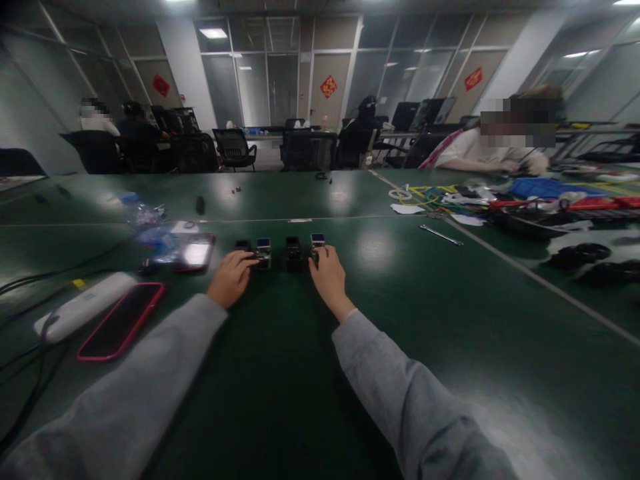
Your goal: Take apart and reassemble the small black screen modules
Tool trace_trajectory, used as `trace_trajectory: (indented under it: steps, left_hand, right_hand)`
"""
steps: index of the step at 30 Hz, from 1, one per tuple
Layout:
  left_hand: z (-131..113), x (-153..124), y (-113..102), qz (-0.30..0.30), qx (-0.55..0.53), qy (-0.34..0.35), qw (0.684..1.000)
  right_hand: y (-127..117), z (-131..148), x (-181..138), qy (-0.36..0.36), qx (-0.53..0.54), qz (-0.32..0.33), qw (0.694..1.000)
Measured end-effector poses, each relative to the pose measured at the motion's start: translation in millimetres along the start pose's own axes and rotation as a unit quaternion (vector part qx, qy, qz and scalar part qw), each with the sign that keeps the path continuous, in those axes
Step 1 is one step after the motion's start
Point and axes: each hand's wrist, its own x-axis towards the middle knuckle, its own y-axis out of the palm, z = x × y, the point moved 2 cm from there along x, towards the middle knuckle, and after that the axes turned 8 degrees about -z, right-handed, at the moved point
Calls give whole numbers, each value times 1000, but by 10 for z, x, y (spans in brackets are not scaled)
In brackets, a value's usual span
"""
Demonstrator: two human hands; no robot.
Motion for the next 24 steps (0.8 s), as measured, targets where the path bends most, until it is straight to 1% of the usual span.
trace_trajectory:
  steps: [9, 16, 22, 24]
  left_hand:
    - [14, -6, -6, 0, 2, -6, 1000]
    - [11, -1, -18, -3, 0, -16, 1000]
    - [14, 5, -35, -21, -6, -22, 1000]
    - [17, 2, -38, -28, -8, -22, 999]
  right_hand:
    - [-30, 9, -23, 23, -16, 12, 1000]
    - [33, -34, -18, 30, -1, -6, 1000]
    - [61, -47, 4, 33, 20, -11, 999]
    - [74, -59, 3, 37, 22, -3, 999]
